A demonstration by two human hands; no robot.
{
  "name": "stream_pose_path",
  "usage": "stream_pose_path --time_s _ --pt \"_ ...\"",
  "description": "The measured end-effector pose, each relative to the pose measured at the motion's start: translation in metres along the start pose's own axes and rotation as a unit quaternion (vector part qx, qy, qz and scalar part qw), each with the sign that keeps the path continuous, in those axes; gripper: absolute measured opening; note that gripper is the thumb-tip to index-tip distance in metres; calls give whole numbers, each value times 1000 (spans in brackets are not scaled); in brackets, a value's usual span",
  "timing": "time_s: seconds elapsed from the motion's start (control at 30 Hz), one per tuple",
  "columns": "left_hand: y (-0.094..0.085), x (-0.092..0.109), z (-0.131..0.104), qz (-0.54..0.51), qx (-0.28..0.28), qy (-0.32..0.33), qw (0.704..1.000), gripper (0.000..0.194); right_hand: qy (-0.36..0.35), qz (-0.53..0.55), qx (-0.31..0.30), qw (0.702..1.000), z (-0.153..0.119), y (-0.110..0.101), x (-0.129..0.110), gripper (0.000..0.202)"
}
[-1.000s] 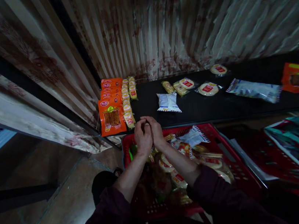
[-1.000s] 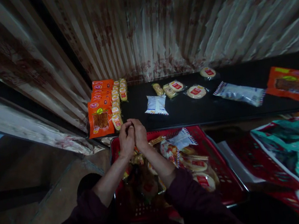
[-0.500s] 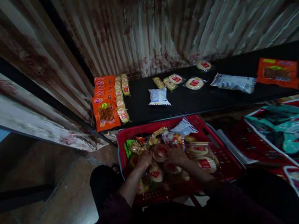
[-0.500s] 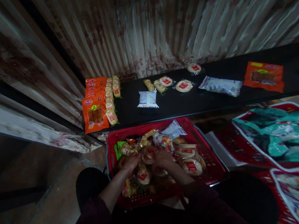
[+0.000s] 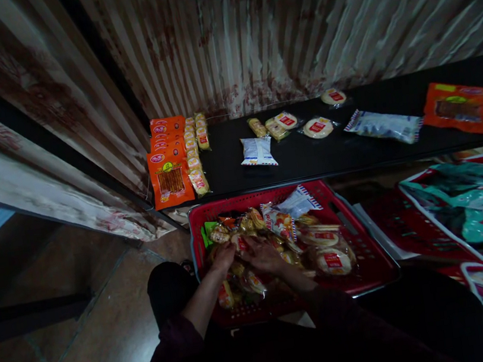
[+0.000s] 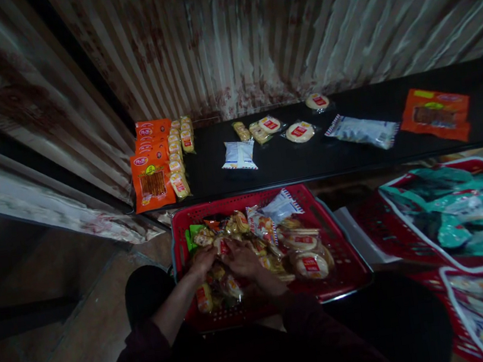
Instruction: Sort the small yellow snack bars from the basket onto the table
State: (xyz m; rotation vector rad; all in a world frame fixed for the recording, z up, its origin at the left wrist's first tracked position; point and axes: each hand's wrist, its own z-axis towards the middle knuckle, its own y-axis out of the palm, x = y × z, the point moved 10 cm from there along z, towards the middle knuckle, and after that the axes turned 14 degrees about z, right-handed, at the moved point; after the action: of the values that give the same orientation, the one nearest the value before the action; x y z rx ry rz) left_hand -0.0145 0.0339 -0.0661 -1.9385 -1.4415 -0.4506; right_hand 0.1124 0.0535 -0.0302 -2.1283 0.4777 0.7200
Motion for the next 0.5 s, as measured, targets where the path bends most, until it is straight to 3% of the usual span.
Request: stream_pose_path --time_s 0.13,0.23,0.37,0.5 --pt "-7 -10 -5 -101 -37 -27 994 30 -45 62 -33 997 -2 -7 -8 47" --pt "-10 -6 -5 -154 -35 1 987 29 -53 25 24 998 5 -37 0 39" --pt "-14 1 -1 -92 15 39 995 17 0 -28 134 991 17 -80 13 32" --pt "-32 15 4 -35 104 94 989 15 51 -79 148 985 33 -88 23 48"
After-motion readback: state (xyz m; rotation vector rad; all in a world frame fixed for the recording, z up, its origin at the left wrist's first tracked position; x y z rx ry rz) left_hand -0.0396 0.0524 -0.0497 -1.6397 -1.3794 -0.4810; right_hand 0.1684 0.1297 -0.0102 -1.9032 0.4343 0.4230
